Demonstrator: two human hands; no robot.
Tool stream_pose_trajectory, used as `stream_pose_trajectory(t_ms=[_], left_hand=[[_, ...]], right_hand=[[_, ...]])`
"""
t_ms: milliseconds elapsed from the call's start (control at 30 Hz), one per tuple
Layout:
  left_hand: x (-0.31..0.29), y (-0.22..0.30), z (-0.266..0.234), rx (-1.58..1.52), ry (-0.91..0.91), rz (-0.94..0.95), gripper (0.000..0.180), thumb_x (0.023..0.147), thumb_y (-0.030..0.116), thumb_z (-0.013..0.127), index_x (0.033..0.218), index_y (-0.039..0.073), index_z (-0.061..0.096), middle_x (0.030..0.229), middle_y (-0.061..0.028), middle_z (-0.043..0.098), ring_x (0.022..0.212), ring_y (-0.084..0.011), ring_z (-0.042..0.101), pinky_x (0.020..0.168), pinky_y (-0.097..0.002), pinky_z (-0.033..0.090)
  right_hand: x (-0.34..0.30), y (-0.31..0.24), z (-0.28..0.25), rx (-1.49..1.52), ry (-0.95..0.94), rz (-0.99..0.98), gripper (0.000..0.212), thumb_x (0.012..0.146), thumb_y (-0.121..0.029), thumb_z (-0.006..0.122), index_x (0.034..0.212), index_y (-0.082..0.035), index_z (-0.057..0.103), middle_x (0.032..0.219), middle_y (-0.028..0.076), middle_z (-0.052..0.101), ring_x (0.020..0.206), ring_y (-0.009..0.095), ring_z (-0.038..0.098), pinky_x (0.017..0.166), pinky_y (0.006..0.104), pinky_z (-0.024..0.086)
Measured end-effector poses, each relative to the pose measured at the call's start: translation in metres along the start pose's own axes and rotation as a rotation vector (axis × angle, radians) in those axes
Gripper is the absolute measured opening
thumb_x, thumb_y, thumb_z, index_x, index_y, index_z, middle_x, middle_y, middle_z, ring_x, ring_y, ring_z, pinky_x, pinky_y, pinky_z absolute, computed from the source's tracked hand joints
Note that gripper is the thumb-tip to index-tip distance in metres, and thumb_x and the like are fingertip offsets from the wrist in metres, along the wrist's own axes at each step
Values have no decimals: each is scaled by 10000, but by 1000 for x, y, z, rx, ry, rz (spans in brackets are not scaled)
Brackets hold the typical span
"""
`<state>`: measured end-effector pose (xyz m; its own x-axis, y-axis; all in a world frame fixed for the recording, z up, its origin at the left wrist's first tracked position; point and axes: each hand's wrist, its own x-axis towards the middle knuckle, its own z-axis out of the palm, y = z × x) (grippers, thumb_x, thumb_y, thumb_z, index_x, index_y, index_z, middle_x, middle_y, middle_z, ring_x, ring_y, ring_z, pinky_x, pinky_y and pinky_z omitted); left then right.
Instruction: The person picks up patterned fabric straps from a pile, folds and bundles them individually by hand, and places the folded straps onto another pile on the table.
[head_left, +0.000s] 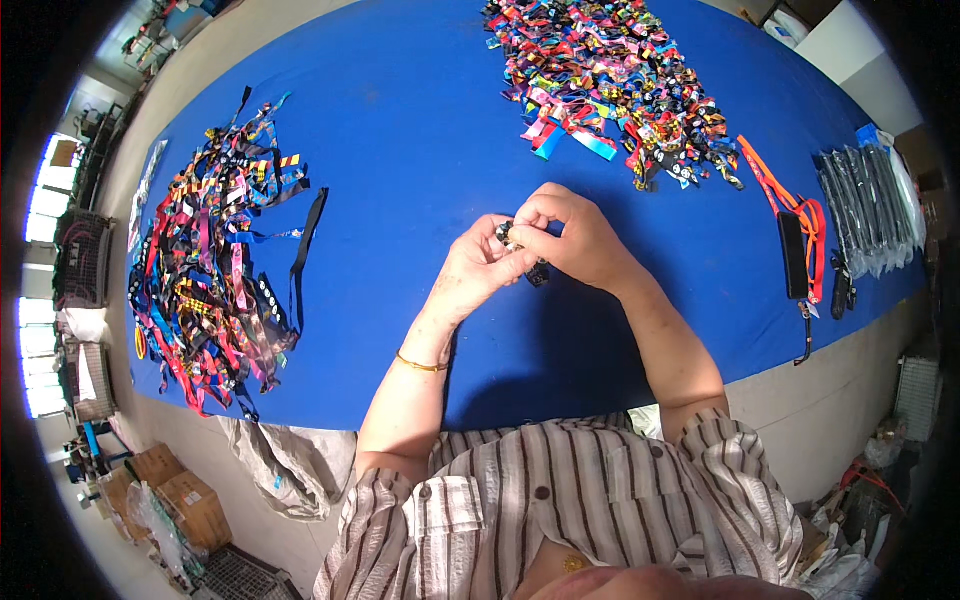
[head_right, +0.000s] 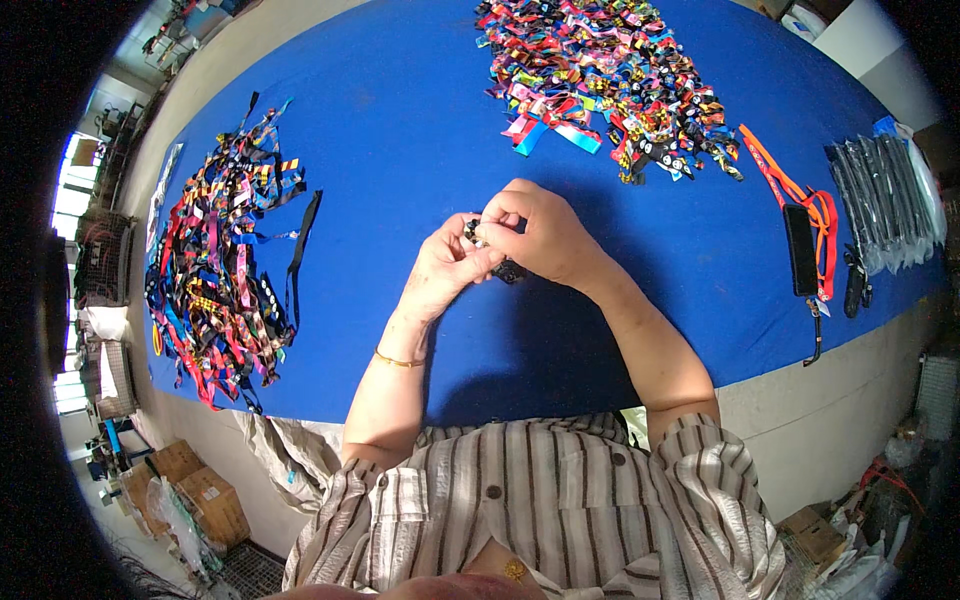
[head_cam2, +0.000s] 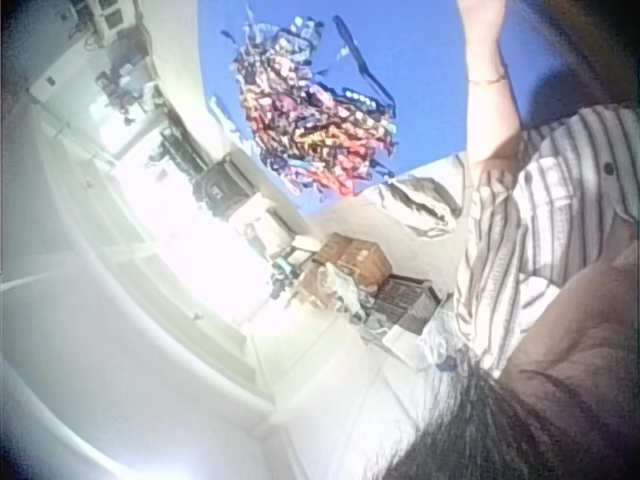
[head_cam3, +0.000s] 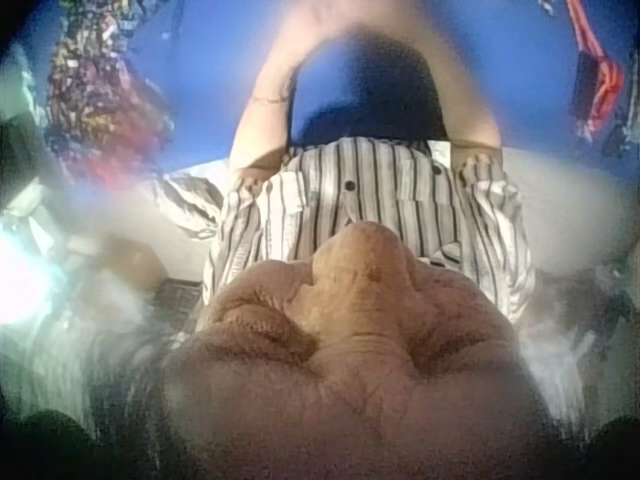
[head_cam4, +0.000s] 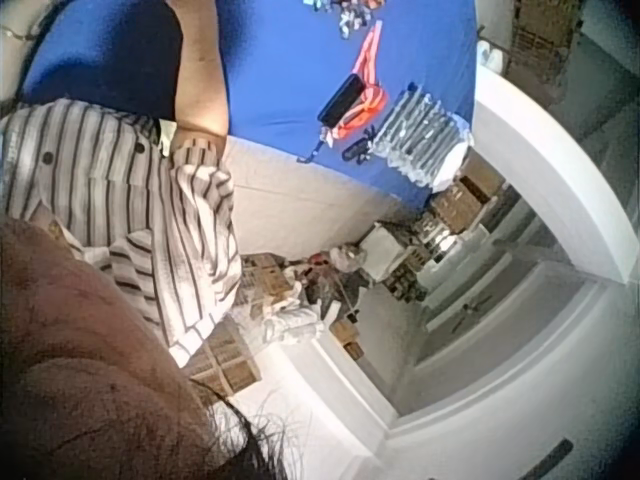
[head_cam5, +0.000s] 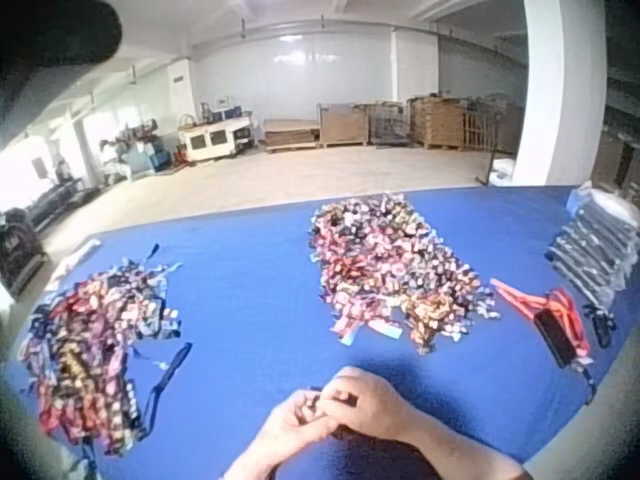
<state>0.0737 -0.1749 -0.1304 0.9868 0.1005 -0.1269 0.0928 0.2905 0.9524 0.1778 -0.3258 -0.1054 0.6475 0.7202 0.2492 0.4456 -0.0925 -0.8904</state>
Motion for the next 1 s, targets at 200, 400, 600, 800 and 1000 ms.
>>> stream_pose_trajectory(t_ms=[200, 400, 600, 800, 1000], left_hand=[[3, -11, -9, -66, -44, -21, 168, 924, 182, 691, 991, 40, 632, 748, 19, 606, 631, -56, 554, 584, -211, 449], [8, -9, -6, -139, 59, 43, 164, 945, 178, 663, 962, 20, 619, 699, -26, 603, 583, -100, 537, 560, -235, 433], [7, -13, -4, -111, 100, 67, 163, 977, 198, 622, 956, 38, 639, 737, -5, 619, 602, -70, 533, 554, -206, 416], [6, -14, -4, -22, 147, 102, 137, 978, 192, 623, 945, 62, 649, 771, 6, 630, 658, -47, 532, 571, -203, 399], [1, -9, 0, 213, 315, 188, 93, 927, 136, 690, 938, 44, 680, 804, 22, 623, 699, -36, 501, 619, -200, 412]], right_hand=[[0, -5, -1, 115, -15, 61, 103, 897, -100, 659, 853, -13, 625, 835, 46, 638, 727, 97, 605, 679, 271, 497], [-9, 5, -8, 360, -148, 316, 91, 927, -101, 646, 975, -25, 628, 804, -21, 622, 731, 35, 559, 666, 227, 469], [-9, 6, -5, 342, -142, 330, 117, 935, -114, 624, 917, -2, 595, 772, 36, 644, 711, 78, 593, 635, 259, 483], [-12, 35, 11, 191, 45, 141, 80, 970, -95, 584, 940, -39, 535, 810, -17, 561, 694, 34, 514, 626, 221, 443], [-10, 2, 14, 263, 89, 330, 83, 975, -88, 585, 951, -43, 520, 810, -22, 539, 692, 24, 482, 601, 203, 426]])
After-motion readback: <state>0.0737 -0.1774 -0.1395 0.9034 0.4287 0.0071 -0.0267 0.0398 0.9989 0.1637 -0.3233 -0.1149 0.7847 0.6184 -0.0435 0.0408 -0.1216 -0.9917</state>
